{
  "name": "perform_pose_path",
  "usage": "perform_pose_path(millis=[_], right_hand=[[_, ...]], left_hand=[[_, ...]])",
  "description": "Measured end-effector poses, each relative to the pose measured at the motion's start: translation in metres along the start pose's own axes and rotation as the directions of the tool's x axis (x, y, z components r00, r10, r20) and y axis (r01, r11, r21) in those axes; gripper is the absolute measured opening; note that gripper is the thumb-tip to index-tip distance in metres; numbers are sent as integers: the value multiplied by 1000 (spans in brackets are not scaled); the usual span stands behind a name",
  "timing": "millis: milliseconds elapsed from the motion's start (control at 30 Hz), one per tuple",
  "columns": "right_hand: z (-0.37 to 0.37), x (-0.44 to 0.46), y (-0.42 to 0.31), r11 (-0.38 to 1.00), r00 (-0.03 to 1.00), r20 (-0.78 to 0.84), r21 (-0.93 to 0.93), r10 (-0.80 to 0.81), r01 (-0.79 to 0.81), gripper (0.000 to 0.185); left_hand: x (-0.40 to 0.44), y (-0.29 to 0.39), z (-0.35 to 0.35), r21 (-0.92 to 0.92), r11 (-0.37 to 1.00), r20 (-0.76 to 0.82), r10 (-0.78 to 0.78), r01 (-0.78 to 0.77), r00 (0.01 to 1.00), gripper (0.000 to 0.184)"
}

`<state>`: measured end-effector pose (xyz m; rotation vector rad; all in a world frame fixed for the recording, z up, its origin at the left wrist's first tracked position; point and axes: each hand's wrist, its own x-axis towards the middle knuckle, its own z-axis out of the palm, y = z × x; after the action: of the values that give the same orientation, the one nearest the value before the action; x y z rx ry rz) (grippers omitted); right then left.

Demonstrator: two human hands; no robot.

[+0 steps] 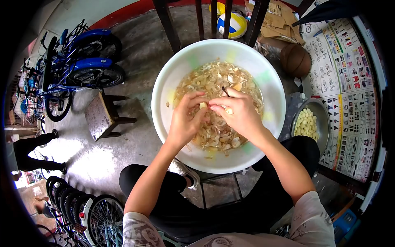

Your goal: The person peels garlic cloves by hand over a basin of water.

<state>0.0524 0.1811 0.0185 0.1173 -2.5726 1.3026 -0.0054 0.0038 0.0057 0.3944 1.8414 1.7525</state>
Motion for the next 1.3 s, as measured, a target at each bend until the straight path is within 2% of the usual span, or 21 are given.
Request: perform_pose_path(millis=[100,200,267,367,533,600,900,967,1000,1067,1100,1233,1300], right_hand=[[3,0,-1,999,999,-34,-43,-9,8,13],[1,0,-5,997,1000,4,-78,-8,8,10],[4,-2,-4,998,1000,11,-60,-3,3,9],[7,-3,-1,1000,1000,14,-23,9,-9,10],[5,-2,-1,997,998,2,50,58,-58,10],[5,-3,-1,999,999,-16,8,34,-34,8],[10,-3,2,1000,999,-40,29,2,-1,7],[6,-1,2,999,1000,-21,40,-1,1,6],[4,0,2,999,1000,-4,52,-3,3,6],[1,0,1,998,1000,-4,56,14,-14,6],[0,0,1,998,999,-5,59,32,-31,6],[-2,2,-5,989,991,39,75,127,-129,10],[-2,0,-5,986,986,74,69,149,-155,16]], left_hand=[[0,-4,-2,-4,999,11,40,-40,999,45],[-2,-7,-1,71,993,-5,99,-99,995,48],[-4,-4,0,204,973,-12,115,-110,993,50],[-4,-8,0,248,952,-4,189,-182,982,51],[-3,-6,1,203,963,-49,193,-179,980,45],[-4,-5,3,195,966,-50,185,-172,982,44],[-7,-8,4,80,985,-52,159,-154,986,36],[-7,-7,3,-53,996,-74,64,-68,995,31],[-7,-6,1,-53,996,-76,63,-68,995,31],[-4,-5,-5,-128,992,-139,-34,16,990,28],[-2,-9,-7,-131,991,-138,22,-40,990,28],[-2,-10,-8,-75,994,-138,74,-85,988,26],[-5,-5,-3,77,992,-150,107,-96,983,24]])
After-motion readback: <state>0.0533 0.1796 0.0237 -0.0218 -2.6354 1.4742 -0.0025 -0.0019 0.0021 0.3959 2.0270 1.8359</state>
